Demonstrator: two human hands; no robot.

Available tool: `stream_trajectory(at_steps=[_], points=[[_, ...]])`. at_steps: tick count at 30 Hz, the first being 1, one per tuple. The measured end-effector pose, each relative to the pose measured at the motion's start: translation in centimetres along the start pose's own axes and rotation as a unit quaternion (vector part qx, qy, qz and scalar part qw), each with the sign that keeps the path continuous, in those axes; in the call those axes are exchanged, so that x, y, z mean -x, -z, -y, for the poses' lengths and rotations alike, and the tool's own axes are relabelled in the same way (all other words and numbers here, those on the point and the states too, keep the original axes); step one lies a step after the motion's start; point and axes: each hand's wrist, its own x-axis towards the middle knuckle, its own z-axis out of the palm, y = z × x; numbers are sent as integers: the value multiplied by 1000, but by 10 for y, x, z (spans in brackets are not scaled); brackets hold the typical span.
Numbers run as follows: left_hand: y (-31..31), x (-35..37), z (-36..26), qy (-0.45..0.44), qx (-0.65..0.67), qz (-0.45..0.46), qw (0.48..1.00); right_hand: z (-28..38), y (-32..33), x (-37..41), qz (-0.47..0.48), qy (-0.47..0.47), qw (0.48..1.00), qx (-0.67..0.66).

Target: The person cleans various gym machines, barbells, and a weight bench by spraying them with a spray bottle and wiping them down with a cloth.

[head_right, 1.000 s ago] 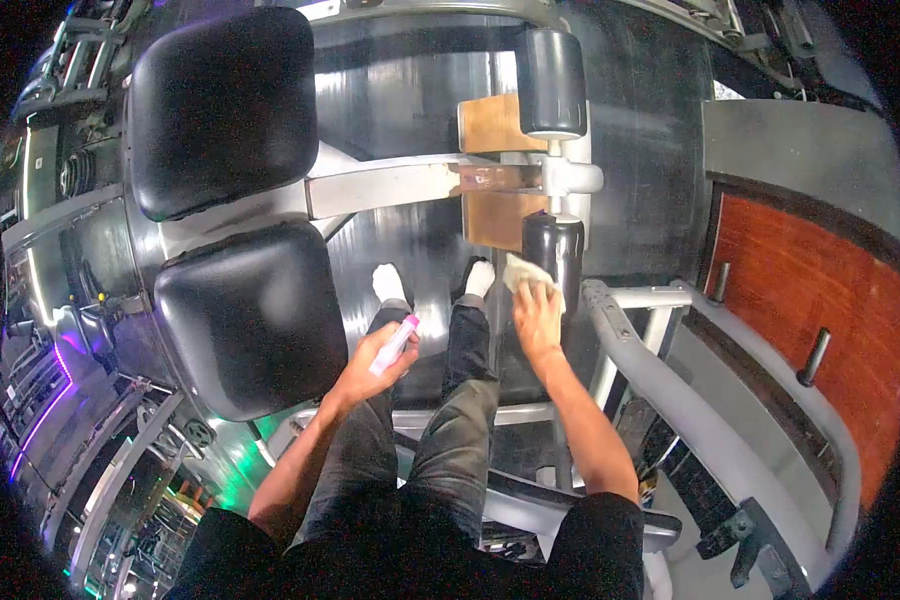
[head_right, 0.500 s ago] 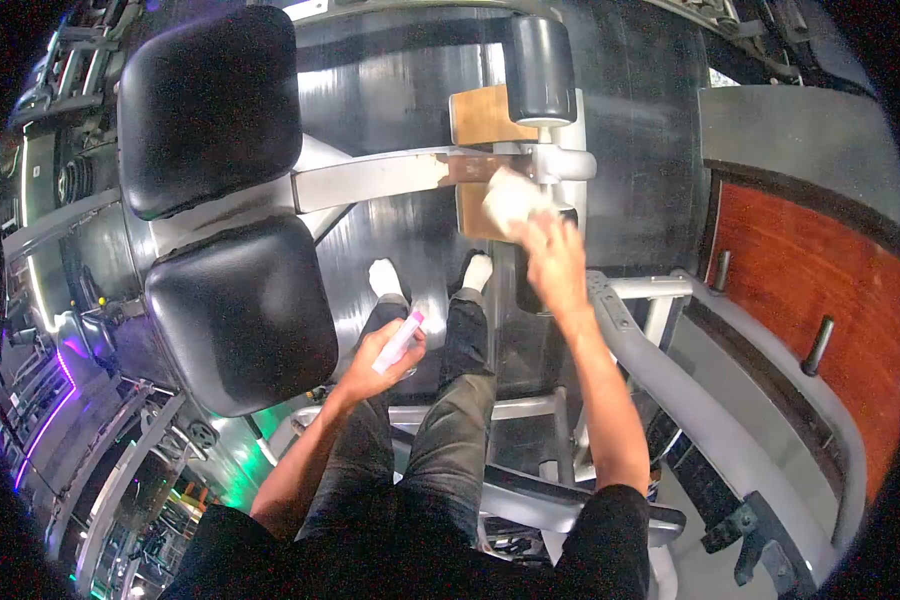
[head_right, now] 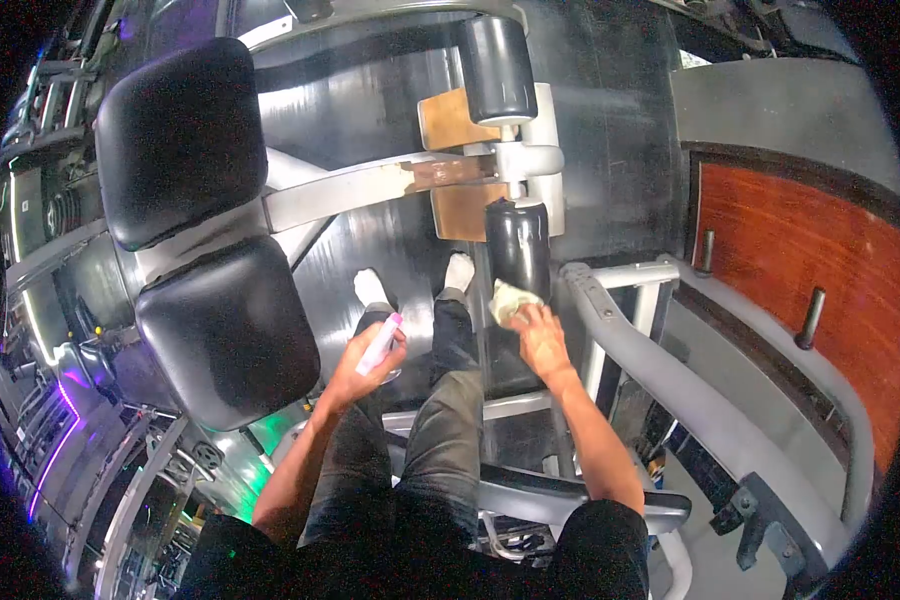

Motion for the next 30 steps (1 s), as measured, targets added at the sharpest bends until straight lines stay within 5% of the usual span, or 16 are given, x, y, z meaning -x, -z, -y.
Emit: stream_trajectory(at_steps=[2,4,6,8,10,12,16,18,20,27,30], points=[[-1,-1,1,-7,-4,-8,1000,-3,-7,15,47,15,999,-2],[-3,-4,-2,17,-7,-7,1000,0,-6,15,186,-45,946,-262],[-2,-11,-9,40,-14,-12,999,2,-1,7,164,-40,933,-316],[-4,-19,-19,55,9,-1,998,4,10,-8,-64,2,903,-425],[-7,-33,-21,72,11,-2,997,10,44,-40,-176,-30,898,-402],[-10,-51,-16,-27,-28,-16,999,-1,62,-81,-275,-77,860,-424],[-21,-81,-29,-45,-56,-28,997,-25,106,-178,-389,10,894,-224],[-32,-92,-32,-45,-32,-32,998,-56,90,-225,-264,125,940,-178],[-40,-104,-30,-75,-20,-49,996,-55,71,-240,-244,113,963,11],[-63,-125,-43,-57,-36,-31,997,-43,60,-245,-252,0,967,30],[-64,-128,-49,-17,-4,-33,999,-54,66,-234,-224,70,972,-15]])
